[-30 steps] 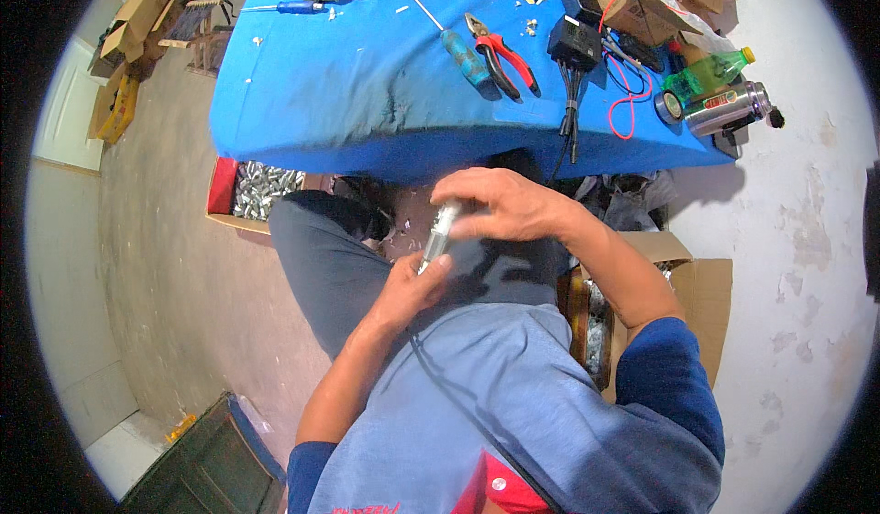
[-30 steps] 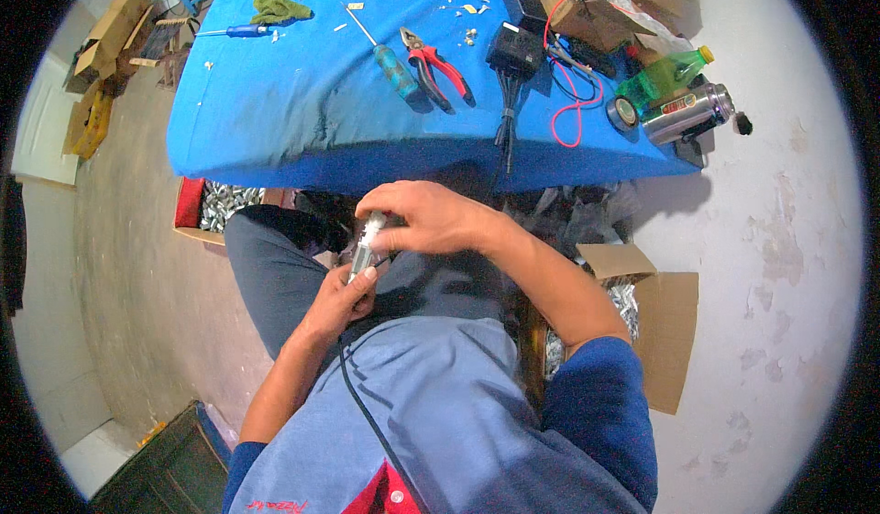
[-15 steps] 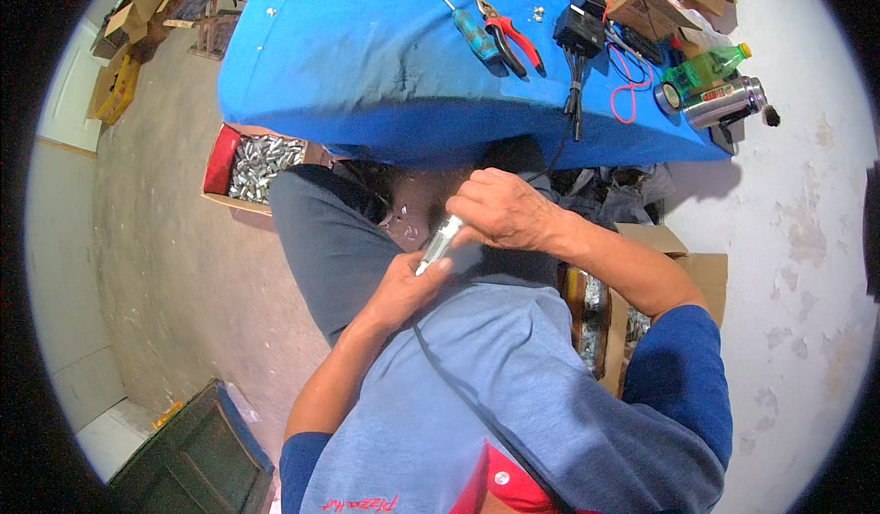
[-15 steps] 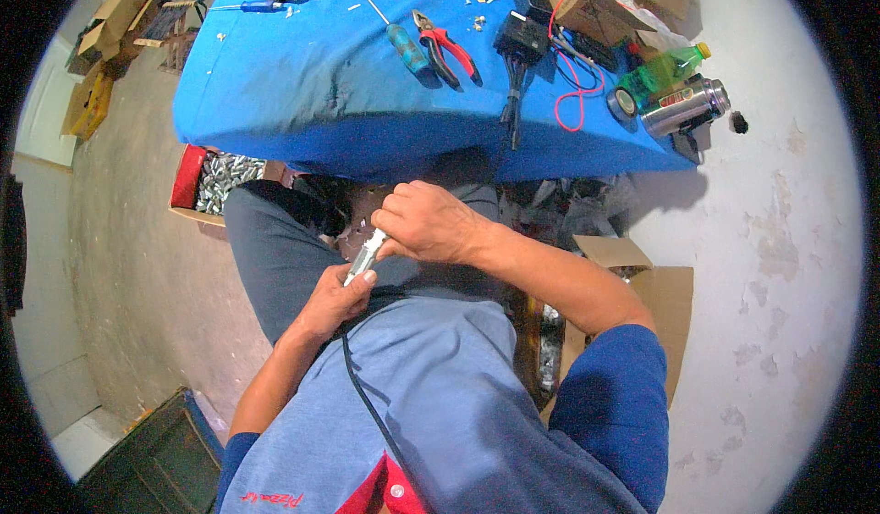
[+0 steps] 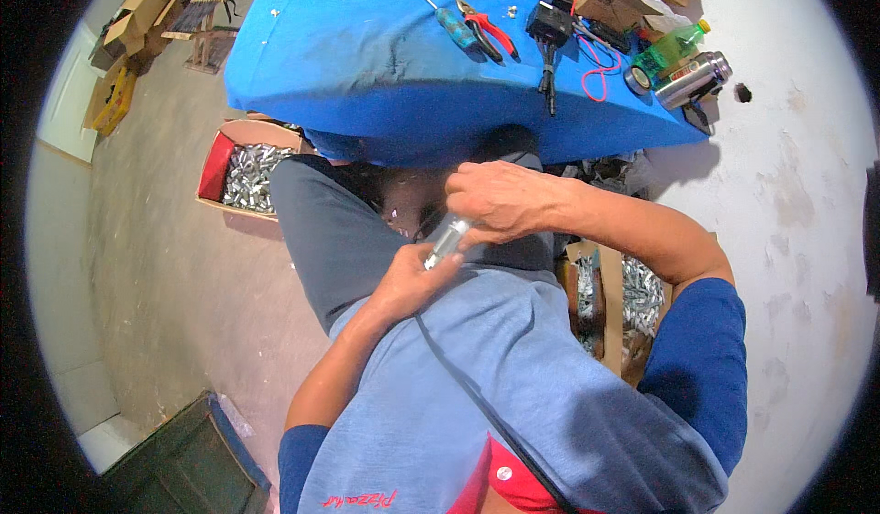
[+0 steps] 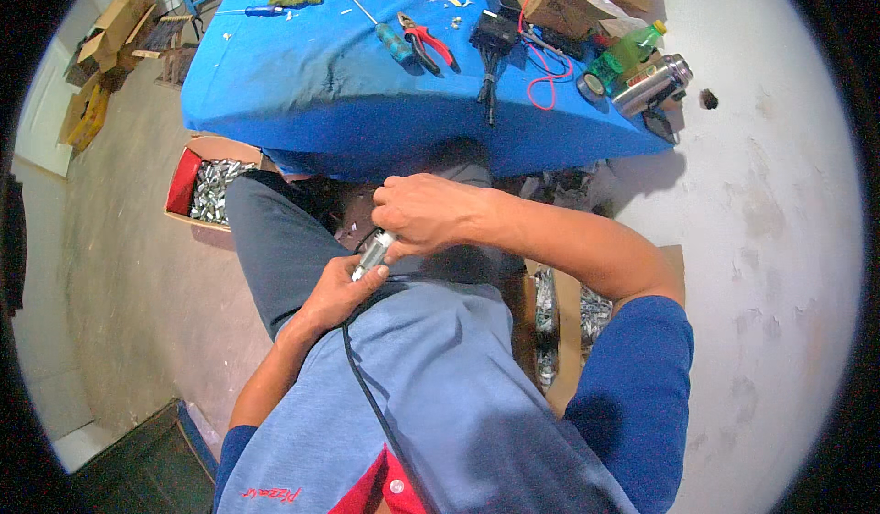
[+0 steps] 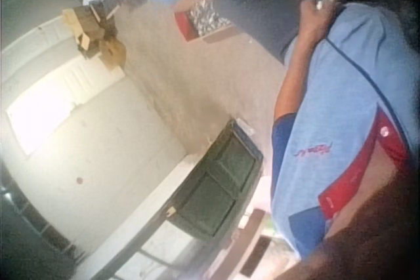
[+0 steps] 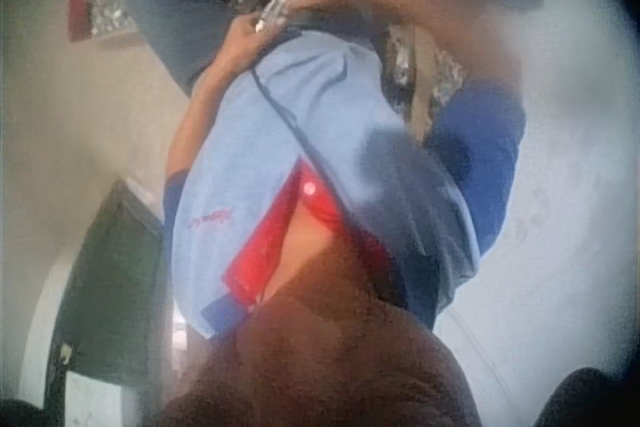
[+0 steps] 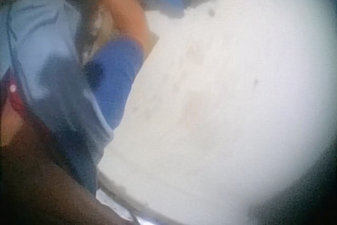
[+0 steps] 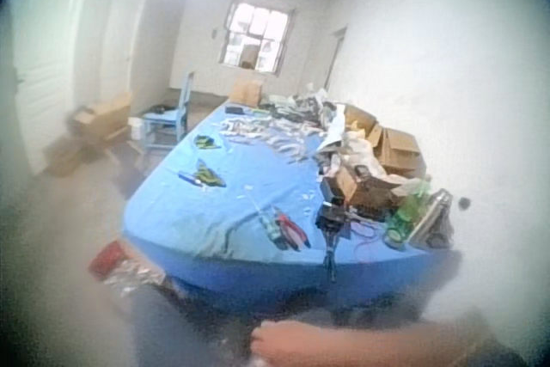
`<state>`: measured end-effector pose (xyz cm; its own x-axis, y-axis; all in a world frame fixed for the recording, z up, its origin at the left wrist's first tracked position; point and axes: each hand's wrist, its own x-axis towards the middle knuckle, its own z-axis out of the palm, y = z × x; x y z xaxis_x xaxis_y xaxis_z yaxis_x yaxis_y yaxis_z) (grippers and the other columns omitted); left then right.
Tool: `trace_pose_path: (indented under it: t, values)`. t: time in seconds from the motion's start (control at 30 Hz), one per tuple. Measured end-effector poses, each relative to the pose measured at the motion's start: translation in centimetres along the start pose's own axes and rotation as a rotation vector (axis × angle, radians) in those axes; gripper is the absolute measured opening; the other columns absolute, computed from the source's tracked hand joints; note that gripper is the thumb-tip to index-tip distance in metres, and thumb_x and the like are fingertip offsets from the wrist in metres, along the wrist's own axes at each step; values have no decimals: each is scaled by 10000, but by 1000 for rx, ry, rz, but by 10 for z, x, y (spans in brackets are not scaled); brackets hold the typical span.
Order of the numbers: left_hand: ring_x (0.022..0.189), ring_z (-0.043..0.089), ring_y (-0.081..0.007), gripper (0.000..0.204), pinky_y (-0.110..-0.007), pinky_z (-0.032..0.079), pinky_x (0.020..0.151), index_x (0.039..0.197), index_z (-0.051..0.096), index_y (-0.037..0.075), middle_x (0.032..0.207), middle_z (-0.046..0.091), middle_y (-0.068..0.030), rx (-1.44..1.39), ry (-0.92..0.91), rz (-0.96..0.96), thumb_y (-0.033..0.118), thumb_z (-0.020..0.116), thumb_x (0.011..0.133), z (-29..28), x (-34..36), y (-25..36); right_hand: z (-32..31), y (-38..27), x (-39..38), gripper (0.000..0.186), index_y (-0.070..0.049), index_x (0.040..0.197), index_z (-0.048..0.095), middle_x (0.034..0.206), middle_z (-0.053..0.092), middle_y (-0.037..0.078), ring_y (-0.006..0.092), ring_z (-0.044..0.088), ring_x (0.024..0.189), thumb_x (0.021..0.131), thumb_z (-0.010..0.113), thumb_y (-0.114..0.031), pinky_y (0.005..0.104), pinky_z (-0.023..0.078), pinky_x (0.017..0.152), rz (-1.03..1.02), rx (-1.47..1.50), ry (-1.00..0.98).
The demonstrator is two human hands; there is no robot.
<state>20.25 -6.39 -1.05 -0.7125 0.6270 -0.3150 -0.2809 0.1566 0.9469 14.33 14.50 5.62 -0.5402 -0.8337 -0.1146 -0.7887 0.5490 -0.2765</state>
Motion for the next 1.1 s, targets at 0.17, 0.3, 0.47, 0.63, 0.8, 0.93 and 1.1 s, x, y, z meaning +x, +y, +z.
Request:
trace_pose_path:
  t: [0.17,0.3,0.47,0.63,0.8,0.93,1.1]
  values:
    - [640,448,-67,406,-259,378,547,859,612,-33,709,531,19,3,-24,20,371,636,896,-1,-2,-7,1,-18,-10,393,-17,833,532,727,595,184,408,612,684,820,651,-392,489,491,587,144,91,-62]
    - [673,485,-77,422,-264,408,578,896,625,-49,743,567,-6,43,-77,-22,373,638,888,-6,-1,-2,19,-18,-24,393,-31,834,525,737,607,181,396,617,684,844,625,-411,485,487,583,154,100,54]
    - [653,527,-91,468,-267,439,572,910,651,-67,729,604,-31,-15,-48,-6,400,643,878,-14,-7,-15,38,-29,-20,367,-55,831,523,721,606,164,386,618,681,854,625,-407,477,469,558,245,202,165]
    - [652,511,-87,498,-256,423,571,917,642,-78,723,593,-28,-98,14,-33,418,630,888,-17,-10,-17,59,-36,-11,352,-59,834,521,725,613,178,397,615,700,853,636,-392,479,464,569,386,266,327]
    - [618,438,-55,490,-237,347,530,934,628,-39,694,532,20,-118,62,9,449,631,884,-11,-11,-22,60,-38,-9,341,-46,908,552,775,628,206,405,619,751,865,625,-376,476,464,615,470,462,338]
    - [600,411,-44,439,-230,326,521,867,602,-6,666,495,40,-107,49,23,432,635,887,-8,-7,-15,36,-35,-17,333,-33,946,617,757,624,183,312,642,748,905,569,-360,408,462,633,506,679,259]
    - [595,411,-49,394,-241,332,516,809,571,15,660,490,41,-95,28,13,391,604,920,0,8,-11,54,-42,-18,337,-10,828,627,650,570,62,143,548,637,911,587,-334,338,430,580,824,955,520]
